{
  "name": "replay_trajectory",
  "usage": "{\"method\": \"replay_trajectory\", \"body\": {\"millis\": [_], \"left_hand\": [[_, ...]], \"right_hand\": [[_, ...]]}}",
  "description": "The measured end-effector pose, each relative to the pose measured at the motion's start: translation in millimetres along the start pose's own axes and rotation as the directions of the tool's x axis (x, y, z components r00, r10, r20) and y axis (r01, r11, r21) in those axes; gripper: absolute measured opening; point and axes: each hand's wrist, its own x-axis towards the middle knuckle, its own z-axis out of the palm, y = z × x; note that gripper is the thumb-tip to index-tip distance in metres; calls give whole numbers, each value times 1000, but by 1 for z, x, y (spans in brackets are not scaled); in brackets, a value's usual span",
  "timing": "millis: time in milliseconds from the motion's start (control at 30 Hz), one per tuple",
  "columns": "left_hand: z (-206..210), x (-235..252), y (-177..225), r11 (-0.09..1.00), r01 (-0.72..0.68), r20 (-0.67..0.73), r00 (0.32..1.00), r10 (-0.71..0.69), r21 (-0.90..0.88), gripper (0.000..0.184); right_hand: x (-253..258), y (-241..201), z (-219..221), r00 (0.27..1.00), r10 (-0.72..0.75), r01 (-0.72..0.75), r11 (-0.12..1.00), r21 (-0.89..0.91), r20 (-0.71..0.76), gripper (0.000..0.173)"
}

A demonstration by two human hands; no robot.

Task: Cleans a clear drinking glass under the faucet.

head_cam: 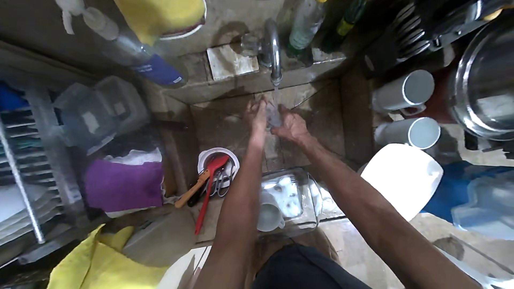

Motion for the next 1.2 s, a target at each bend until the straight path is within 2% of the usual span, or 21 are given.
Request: {"method": "replay_trajectory", "body": {"millis": [67, 100, 167, 200, 233, 267, 333, 400, 433, 500, 567, 600, 633, 667, 767, 833, 900, 967, 1033, 1100, 1200], "left_hand": [[-3, 1, 3, 996, -69, 70, 995, 65, 52, 44], [-7, 3, 5, 998, -44, 122, 992, 38, 46, 44], [-15, 16, 1, 994, 100, 260, 962, -86, -42, 38], [-19, 29, -10, 979, 185, 347, 927, -144, -87, 37], [-21, 46, -26, 962, 239, 407, 898, -168, -132, 39], [-20, 56, -37, 953, 251, 440, 884, -156, -167, 40], [-12, 59, -47, 980, 142, 355, 931, -84, -139, 33], [-2, 52, -50, 999, 4, 186, 983, 5, -44, 33], [2, 50, -51, 999, -25, 128, 991, 28, -30, 34], [-2, 53, -49, 1000, 1, 196, 981, 4, -23, 34], [-15, 53, -46, 988, 137, 405, 909, -96, -74, 32], [-18, 53, -47, 973, 200, 467, 875, -125, -115, 32], [-17, 54, -47, 966, 222, 476, 869, -133, -135, 32], [-13, 54, -46, 972, 198, 440, 889, -124, -125, 31], [-3, 47, -51, 999, -21, 277, 961, 10, 34, 32], [-3, 52, -48, 993, -60, 290, 957, 29, 99, 31], [-11, 52, -42, 995, 75, 391, 916, -94, 63, 33], [-16, 50, -40, 974, 224, 470, 864, -181, -36, 35], [-13, 51, -44, 988, 154, 462, 876, -138, 2, 37], [-14, 49, -45, 992, 13, 468, 881, -72, 129, 53], [-18, 42, -41, 983, -94, 569, 822, -13, 159, 67]], "right_hand": [[5, -2, 3, 999, 34, -36, 994, 100, 18, 90], [8, 1, 3, 996, 14, -42, 953, 301, 93, 81], [12, 10, 5, 954, -71, -160, 699, 697, 291, 52], [13, 15, 8, 915, -130, -258, 542, 800, 383, 38], [13, 16, 10, 875, -181, -339, 432, 836, 448, 37], [13, 15, 10, 867, -166, -370, 420, 829, 471, 40], [9, 9, 8, 934, -14, -262, 653, 710, 357, 42], [11, 6, 18, 987, 112, -153, 881, 447, 117, 68], [13, 7, 23, 990, 131, -142, 917, 372, 53, 76], [12, 9, 19, 987, 113, -153, 882, 446, 115, 69], [6, 20, 13, 943, -10, -244, 664, 707, 334, 45], [5, 25, 14, 901, -83, -323, 528, 785, 426, 43], [5, 25, 13, 881, -98, -363, 486, 795, 462, 46], [3, 20, 11, 900, -44, -341, 549, 763, 434, 49], [3, 12, 24, 984, 108, -169, 799, 577, 139, 64], [6, 14, 28, 990, 102, -140, 780, 610, 97, 64], [1, 23, 22, 967, 1, -202, 609, 767, 254, 42], [2, 29, 21, 904, -142, -311, 429, 848, 403, 41], [0, 26, 22, 935, -77, -261, 515, 817, 347, 44], [-1, 24, 32, 991, -19, -85, 693, 716, 136, 50], [0, 37, 43, 999, -31, -4, 767, 642, 43, 63]]}}
